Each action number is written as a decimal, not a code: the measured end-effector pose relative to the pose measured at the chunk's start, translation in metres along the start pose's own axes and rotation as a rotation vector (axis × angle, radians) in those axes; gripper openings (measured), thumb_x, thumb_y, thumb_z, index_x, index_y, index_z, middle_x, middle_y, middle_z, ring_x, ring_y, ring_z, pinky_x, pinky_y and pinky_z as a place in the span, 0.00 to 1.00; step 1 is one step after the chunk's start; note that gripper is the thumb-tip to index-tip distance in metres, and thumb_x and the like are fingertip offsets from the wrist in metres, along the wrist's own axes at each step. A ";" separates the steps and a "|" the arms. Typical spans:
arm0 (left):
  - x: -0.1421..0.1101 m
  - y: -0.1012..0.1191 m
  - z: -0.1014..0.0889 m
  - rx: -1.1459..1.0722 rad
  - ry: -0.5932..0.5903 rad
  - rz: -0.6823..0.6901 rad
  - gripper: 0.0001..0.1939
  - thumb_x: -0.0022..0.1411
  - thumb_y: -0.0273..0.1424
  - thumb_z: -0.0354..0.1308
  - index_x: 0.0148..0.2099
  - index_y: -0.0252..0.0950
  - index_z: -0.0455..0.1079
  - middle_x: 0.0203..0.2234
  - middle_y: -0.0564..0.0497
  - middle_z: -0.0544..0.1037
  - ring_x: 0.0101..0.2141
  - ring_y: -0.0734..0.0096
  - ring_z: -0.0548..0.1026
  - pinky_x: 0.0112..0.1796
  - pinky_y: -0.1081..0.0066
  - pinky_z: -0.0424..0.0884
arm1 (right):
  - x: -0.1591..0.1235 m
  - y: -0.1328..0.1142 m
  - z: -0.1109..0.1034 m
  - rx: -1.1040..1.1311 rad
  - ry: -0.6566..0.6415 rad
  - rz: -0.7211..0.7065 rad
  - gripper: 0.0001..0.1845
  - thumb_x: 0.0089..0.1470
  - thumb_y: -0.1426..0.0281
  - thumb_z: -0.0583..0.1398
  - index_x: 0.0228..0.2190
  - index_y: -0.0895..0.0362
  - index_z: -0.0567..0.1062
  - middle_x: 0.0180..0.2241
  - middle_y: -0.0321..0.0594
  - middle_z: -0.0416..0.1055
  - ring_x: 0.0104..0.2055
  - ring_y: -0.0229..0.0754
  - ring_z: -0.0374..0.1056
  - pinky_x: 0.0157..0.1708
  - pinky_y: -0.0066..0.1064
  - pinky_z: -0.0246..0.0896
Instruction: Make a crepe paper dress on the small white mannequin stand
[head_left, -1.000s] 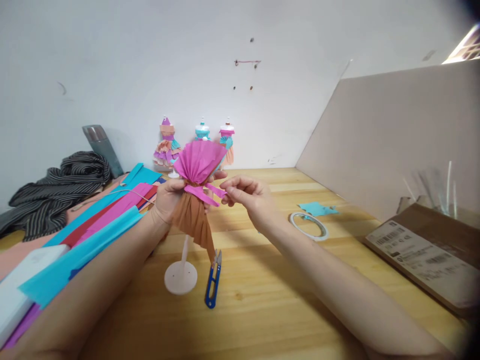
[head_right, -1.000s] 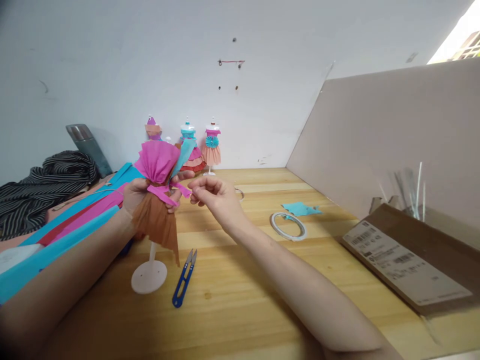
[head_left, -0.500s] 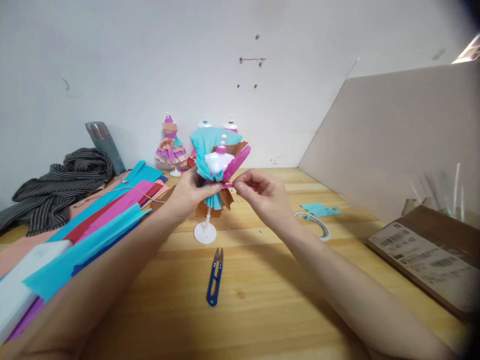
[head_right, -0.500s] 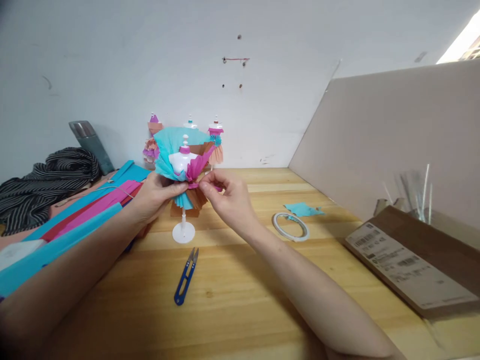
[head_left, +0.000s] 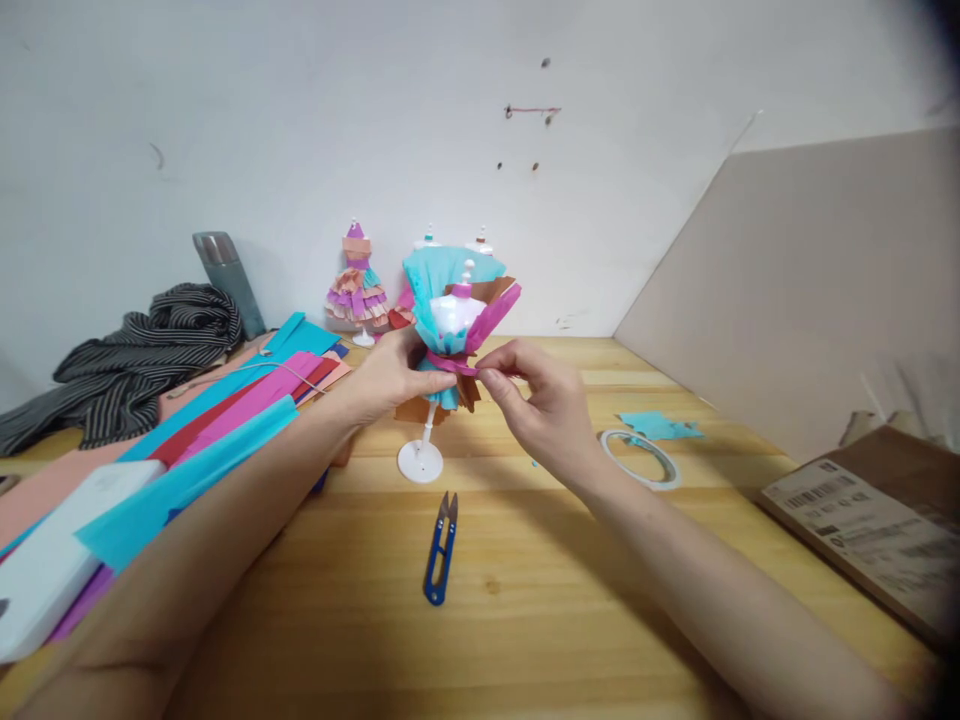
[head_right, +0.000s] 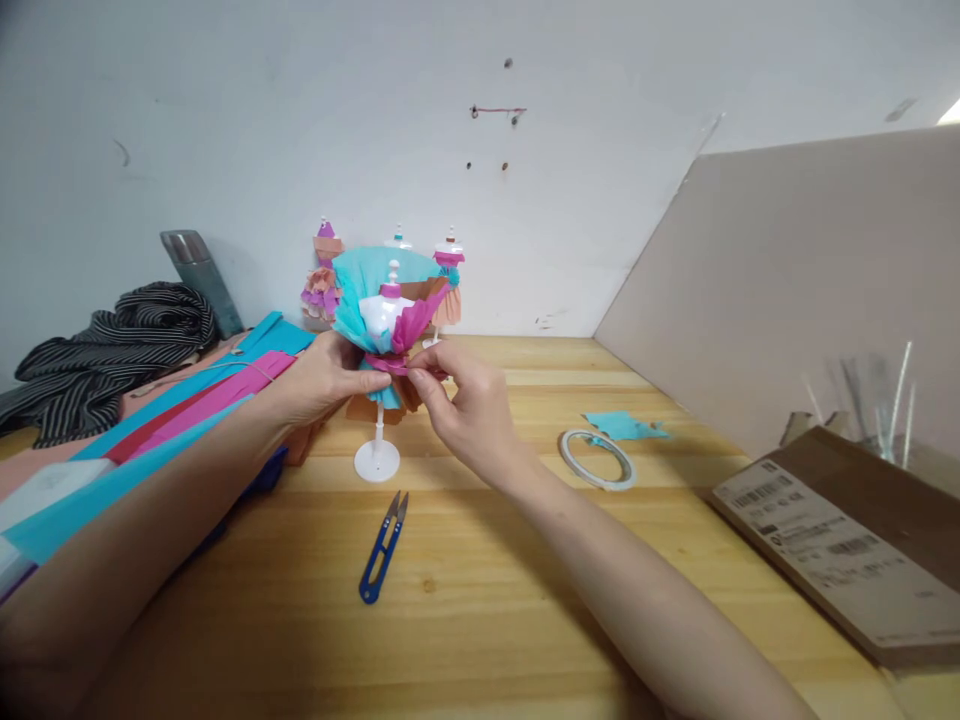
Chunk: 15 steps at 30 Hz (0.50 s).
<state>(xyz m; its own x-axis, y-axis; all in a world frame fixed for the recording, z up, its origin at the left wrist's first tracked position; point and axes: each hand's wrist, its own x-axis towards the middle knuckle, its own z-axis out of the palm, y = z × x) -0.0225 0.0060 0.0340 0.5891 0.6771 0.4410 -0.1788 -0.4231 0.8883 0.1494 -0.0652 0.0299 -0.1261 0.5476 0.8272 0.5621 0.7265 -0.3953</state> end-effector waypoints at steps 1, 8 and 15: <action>0.000 0.000 0.001 0.004 0.003 0.008 0.18 0.49 0.32 0.67 0.42 0.32 0.70 0.30 0.47 0.78 0.35 0.57 0.77 0.39 0.58 0.74 | 0.000 -0.001 0.000 0.026 -0.006 0.030 0.08 0.57 0.74 0.56 0.27 0.55 0.70 0.23 0.34 0.71 0.26 0.37 0.67 0.30 0.31 0.64; 0.002 -0.001 0.005 0.127 0.106 0.069 0.13 0.48 0.28 0.66 0.37 0.32 0.71 0.31 0.48 0.78 0.38 0.61 0.75 0.41 0.64 0.71 | -0.006 -0.005 0.004 -0.045 -0.083 -0.141 0.06 0.57 0.74 0.57 0.30 0.56 0.74 0.27 0.39 0.73 0.29 0.39 0.69 0.29 0.31 0.64; 0.004 -0.004 0.005 0.135 0.131 0.083 0.14 0.47 0.28 0.66 0.38 0.32 0.70 0.31 0.49 0.77 0.35 0.64 0.74 0.36 0.67 0.71 | -0.009 0.003 0.009 -0.108 -0.056 -0.189 0.11 0.57 0.77 0.56 0.40 0.55 0.75 0.31 0.42 0.76 0.32 0.41 0.71 0.32 0.33 0.67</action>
<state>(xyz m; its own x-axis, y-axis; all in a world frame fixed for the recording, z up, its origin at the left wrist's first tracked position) -0.0159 0.0073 0.0320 0.4672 0.7053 0.5332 -0.1101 -0.5519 0.8266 0.1450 -0.0646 0.0176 -0.2806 0.4300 0.8581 0.6080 0.7714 -0.1878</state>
